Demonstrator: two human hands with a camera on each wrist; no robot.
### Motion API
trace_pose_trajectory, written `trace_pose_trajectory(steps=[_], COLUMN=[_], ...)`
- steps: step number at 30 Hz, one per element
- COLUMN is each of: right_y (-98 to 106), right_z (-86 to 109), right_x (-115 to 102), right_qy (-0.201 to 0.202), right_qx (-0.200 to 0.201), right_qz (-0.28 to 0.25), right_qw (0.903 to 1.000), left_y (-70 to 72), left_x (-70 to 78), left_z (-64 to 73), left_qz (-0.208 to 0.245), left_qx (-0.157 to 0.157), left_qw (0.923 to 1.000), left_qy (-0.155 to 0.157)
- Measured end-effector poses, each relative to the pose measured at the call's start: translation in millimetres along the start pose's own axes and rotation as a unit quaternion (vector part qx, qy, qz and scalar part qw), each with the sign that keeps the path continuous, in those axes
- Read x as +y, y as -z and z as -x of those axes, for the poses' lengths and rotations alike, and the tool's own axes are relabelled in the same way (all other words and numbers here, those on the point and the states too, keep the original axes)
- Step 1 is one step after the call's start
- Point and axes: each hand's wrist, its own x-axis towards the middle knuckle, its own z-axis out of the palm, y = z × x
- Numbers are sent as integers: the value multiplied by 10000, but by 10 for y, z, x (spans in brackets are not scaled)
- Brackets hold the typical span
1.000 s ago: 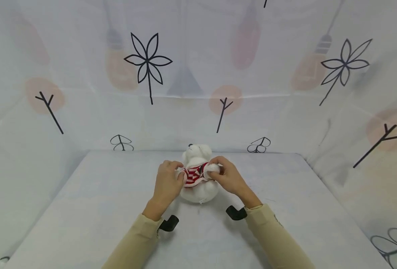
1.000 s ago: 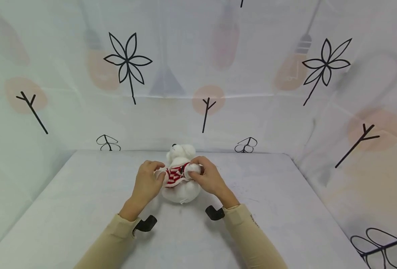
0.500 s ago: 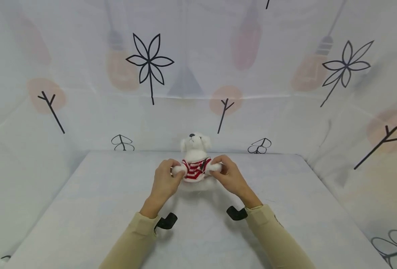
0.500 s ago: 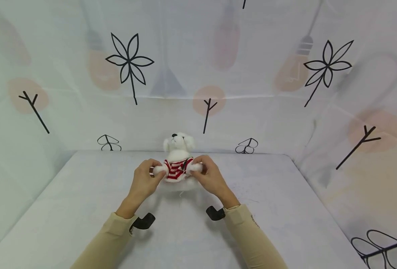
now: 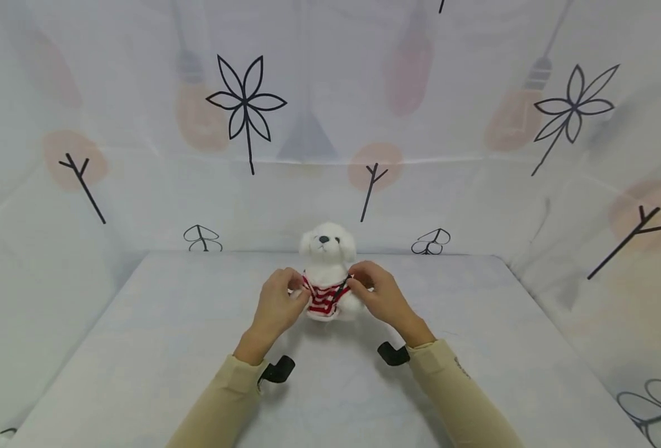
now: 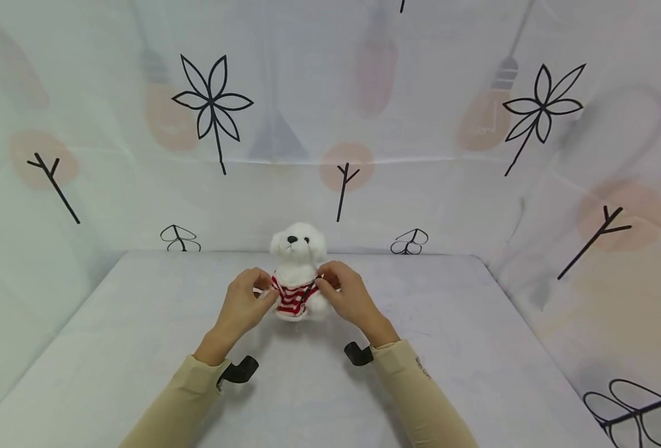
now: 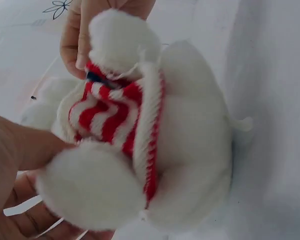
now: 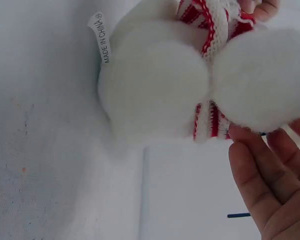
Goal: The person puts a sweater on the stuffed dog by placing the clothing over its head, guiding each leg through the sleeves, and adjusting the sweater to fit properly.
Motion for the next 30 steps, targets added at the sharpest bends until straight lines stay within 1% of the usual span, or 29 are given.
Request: trace_pose_trajectory(steps=[2, 4, 5, 8, 10, 12, 15, 19, 22, 25, 30], right_y=[-13, -14, -10, 17, 33, 42, 35, 1, -30, -44, -50], right_z=[-2, -5, -5, -4, -1, 5, 7, 2, -4, -6, -1], right_x=[12, 13, 13, -2, -15, -34, -57, -72, -72, -84, -90], right_qy=[238, 516, 653, 938, 1024, 1018, 1047, 1258, 1392, 1353, 1165], right_qx=[-93, -188, -218, -380, -541, -713, -831, -672, -480, -291, -103], right_qz=[37, 63, 85, 161, 319, 400, 567, 793, 953, 1004, 898], right_qw=[9997, 9985, 9976, 9947, 9928, 9914, 9894, 9866, 9845, 9853, 9891], left_y=[-1, -3, -6, -21, -29, -36, -36, -28, -21, -20, -30], left_x=[-3, -4, -6, -17, -25, -33, -40, -46, -44, -28, 9], left_z=[-2, 0, -1, -4, -5, -3, 4, -2, -20, -38, -36], left_qz=[-84, -198, -236, -387, -424, -507, -577, -702, -787, -744, -619], left_qx=[-103, -291, -400, -637, -675, -606, -483, -238, -15, 131, 90], left_qw=[9998, 9989, 9981, 9931, 9882, 9828, 9774, 9742, 9734, 9736, 9766], left_qy=[-128, -297, -413, -910, -1311, -1667, -1977, -2132, -2153, -2156, -2055])
